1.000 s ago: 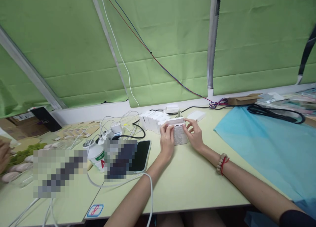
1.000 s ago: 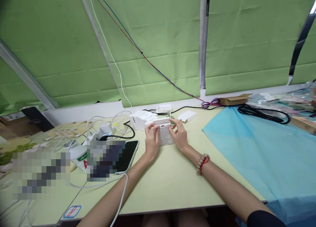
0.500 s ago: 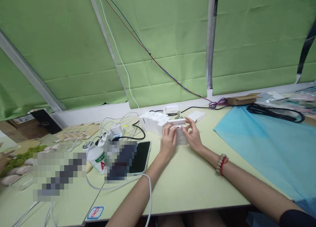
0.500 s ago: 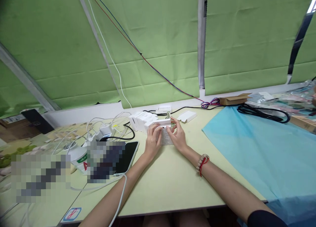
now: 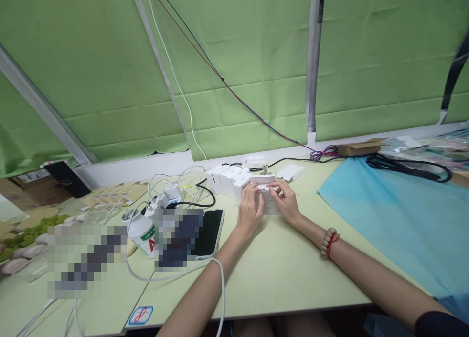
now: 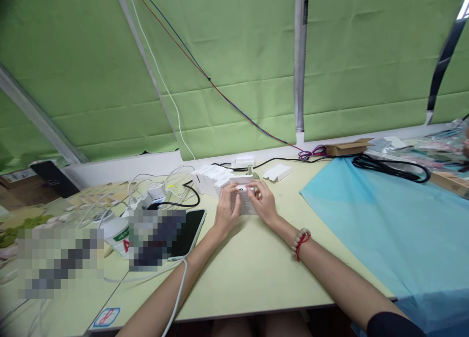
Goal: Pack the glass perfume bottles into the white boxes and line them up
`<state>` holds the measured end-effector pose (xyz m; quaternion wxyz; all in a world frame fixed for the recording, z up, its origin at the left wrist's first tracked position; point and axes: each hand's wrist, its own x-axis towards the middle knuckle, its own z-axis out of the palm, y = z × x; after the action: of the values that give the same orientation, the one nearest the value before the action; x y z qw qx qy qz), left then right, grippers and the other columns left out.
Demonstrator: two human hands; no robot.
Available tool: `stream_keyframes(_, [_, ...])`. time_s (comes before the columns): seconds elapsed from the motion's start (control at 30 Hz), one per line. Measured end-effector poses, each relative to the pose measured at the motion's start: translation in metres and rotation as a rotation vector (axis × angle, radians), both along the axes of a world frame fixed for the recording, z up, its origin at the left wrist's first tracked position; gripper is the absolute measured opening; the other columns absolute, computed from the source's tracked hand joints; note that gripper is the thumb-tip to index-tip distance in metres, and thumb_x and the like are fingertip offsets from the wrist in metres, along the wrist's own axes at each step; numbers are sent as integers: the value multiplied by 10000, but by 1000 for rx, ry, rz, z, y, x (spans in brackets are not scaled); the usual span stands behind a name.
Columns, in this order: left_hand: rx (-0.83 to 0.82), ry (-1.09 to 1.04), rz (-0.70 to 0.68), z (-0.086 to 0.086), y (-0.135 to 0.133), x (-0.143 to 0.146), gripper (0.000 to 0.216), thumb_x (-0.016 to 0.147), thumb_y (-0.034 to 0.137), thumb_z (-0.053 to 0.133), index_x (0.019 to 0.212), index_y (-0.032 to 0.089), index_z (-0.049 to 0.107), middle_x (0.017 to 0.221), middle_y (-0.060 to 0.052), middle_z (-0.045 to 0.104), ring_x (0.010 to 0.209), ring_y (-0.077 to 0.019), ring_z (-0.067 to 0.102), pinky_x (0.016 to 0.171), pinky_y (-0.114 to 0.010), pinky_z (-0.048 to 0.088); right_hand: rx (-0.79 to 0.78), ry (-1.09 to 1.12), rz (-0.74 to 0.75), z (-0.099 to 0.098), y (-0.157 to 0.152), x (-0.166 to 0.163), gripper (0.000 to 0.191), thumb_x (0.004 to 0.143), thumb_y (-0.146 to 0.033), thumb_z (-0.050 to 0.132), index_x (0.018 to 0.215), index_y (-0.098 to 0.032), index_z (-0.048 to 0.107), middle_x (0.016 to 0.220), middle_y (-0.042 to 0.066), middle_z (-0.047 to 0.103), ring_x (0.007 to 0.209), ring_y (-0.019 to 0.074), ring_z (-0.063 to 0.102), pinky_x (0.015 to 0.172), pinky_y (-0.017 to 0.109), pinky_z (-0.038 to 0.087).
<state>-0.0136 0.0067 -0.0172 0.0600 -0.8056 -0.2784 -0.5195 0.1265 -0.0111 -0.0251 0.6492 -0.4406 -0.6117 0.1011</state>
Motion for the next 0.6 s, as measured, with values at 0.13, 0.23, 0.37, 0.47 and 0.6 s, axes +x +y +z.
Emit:
stream_keyframes(0.13, [-14,-6,-39,-1,-1,1,183,907,179,397,1088,161,418,1175,-105,532,1163,-194,467,998,-404,408,-9,134,-18,-4,3,-1,356,812,-400,576,1049,-197,404,835,-11,524,467,53,393,428,202,331])
stream_keyframes(0.23, [-35,-17,-50,-3,-1,1,203,906,188,402,1107,158,405,1212,-115,515,1212,-197,437,1004,-395,401,-9,99,-48,-6,2,0,452,811,-395,583,1169,-216,374,797,-36,530,443,50,368,439,206,335])
stream_keyframes(0.37, [-77,-8,-64,-5,-2,0,226,909,200,401,1132,159,402,1253,-120,495,1258,-202,401,1022,-399,380,18,-13,-105,-4,0,1,406,858,-367,530,1236,-243,451,896,3,583,630,96,496,580,231,445])
stream_keyframes(0.47, [-114,-17,-57,-5,-2,0,182,917,210,391,1090,159,410,1268,-117,492,1277,-202,381,1015,-389,385,104,-73,-143,-3,0,1,298,879,-330,502,1160,-234,524,1004,42,587,816,145,524,696,280,472])
stream_keyframes(0.6, [-110,0,-29,0,-4,1,170,929,235,356,1066,164,425,1204,-121,495,1208,-203,425,980,-380,405,191,-112,-107,-3,3,1,231,888,-290,481,1102,-212,520,1083,73,574,997,187,507,804,337,466])
